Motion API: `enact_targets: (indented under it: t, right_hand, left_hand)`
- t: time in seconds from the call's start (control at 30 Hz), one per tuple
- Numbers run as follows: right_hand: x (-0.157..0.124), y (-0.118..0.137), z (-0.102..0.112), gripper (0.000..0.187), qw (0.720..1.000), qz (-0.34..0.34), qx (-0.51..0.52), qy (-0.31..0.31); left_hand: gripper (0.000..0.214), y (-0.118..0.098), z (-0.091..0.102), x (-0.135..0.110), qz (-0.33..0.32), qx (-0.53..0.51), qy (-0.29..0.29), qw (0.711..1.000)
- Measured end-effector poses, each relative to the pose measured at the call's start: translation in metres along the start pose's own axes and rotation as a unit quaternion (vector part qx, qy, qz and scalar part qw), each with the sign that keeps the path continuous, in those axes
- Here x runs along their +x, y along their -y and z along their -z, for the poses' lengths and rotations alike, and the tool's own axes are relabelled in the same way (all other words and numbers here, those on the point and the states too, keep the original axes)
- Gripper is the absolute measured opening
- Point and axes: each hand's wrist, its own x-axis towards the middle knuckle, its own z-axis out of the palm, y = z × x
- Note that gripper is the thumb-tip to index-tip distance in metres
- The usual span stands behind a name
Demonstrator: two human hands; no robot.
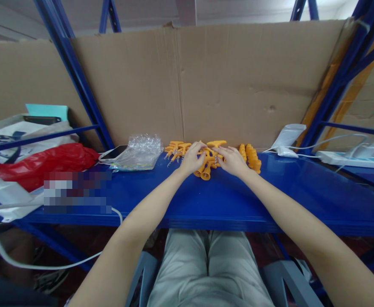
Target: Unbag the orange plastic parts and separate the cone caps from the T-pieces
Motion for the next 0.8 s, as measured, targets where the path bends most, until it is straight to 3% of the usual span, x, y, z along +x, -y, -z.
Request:
enact_targets:
  t: [0.07, 0.13, 0.3, 0.5, 0.8]
  right_hand:
    - [0.0, -0.003, 0.0, 0.045, 1.0, -0.015, -0.01, 0.001]
    - [0.0, -0.004, 0.001, 0.046, 1.0, -0.022, -0.015, 0.003]
    - [0.0, 0.0, 0.002, 0.046, 0.999, -0.025, -0.029, -0.003]
    - [0.001, 0.005, 0.002, 0.048, 0.999, -0.014, -0.034, 0.009]
    - [0.002, 0.002, 0.006, 0.054, 0.999, -0.021, -0.022, 0.013]
  left_hand:
    - [0.015, -0.005, 0.0, 0.0, 0.036, -0.017, 0.03, 0.999]
    - [0.025, -0.01, -0.001, -0.001, 0.072, -0.052, 0.077, 0.993]
    - [0.028, -0.02, -0.008, -0.003, 0.138, -0.183, 0.154, 0.961]
    - [0.012, -0.026, -0.012, -0.001, 0.21, -0.291, 0.155, 0.92]
    - [0.016, -0.013, -0.012, -0.002, 0.307, -0.314, 0.105, 0.892]
